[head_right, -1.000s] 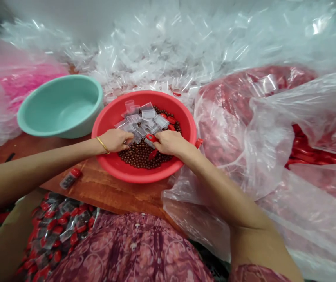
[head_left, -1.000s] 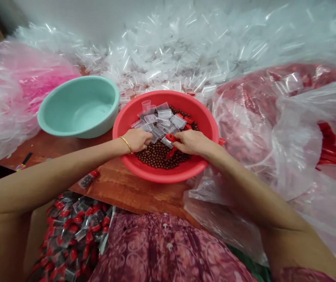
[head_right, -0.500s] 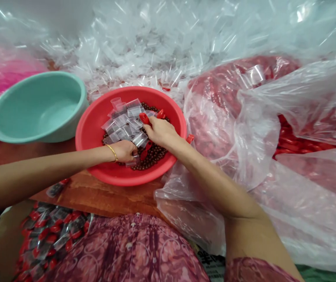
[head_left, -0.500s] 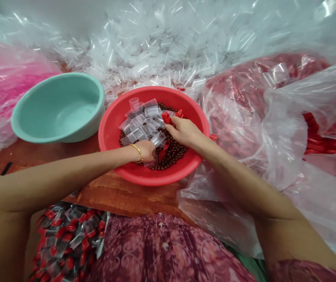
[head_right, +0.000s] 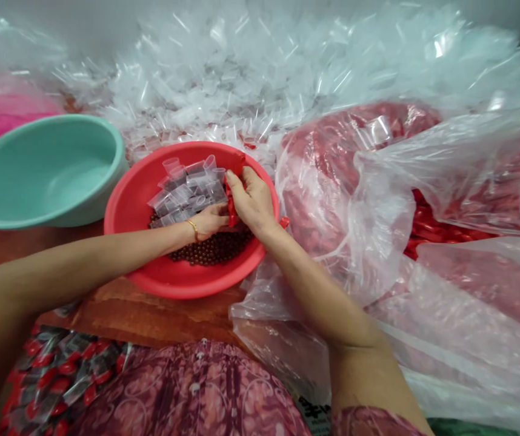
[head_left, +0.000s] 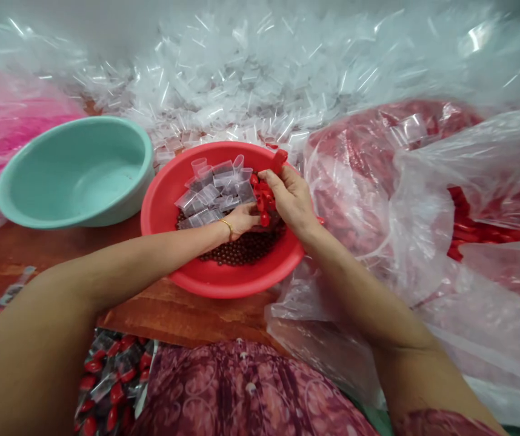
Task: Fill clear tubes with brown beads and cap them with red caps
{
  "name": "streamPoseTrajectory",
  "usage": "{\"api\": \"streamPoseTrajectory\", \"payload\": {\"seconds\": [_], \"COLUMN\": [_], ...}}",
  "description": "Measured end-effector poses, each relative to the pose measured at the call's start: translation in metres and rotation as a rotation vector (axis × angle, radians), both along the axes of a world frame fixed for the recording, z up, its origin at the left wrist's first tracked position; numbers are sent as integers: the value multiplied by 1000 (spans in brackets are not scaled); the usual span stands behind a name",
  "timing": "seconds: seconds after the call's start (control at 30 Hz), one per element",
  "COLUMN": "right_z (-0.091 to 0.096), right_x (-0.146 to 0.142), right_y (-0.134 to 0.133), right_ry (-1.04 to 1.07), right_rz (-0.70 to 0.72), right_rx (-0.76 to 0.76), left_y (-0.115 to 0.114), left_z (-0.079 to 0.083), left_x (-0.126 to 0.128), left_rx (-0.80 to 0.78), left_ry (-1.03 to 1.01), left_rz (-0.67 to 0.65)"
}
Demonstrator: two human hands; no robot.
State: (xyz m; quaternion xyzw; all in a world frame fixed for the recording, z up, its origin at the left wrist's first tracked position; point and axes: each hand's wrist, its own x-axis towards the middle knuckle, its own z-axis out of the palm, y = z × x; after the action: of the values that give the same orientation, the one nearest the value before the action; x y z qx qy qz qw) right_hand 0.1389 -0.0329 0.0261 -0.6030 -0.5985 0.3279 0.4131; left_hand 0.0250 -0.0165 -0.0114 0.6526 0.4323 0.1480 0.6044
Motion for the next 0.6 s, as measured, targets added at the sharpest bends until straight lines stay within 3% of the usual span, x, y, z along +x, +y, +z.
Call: {"api": "streamPoseTrajectory", "payload": {"seconds": [0.1, 0.17, 0.4, 0.6], "right_z": [3, 6, 9, 12], "right_x": [-1, -3, -7, -14], "right_y": [-1, -3, -5, -13], "right_ry": [87, 95, 150, 211], "right_rz": [-115, -123, -101, -2], "right_rx": [103, 113, 135, 80], "left_y": [0, -2, -15, -16], "left_z": [11, 22, 55, 52], "left_x": [-21, -36, -70, -66], "left_rx": [-261, -335, -403, -472], "left_ry": [-314, -385, -536, -553], "left_rz": [136, 173, 291, 303]}}
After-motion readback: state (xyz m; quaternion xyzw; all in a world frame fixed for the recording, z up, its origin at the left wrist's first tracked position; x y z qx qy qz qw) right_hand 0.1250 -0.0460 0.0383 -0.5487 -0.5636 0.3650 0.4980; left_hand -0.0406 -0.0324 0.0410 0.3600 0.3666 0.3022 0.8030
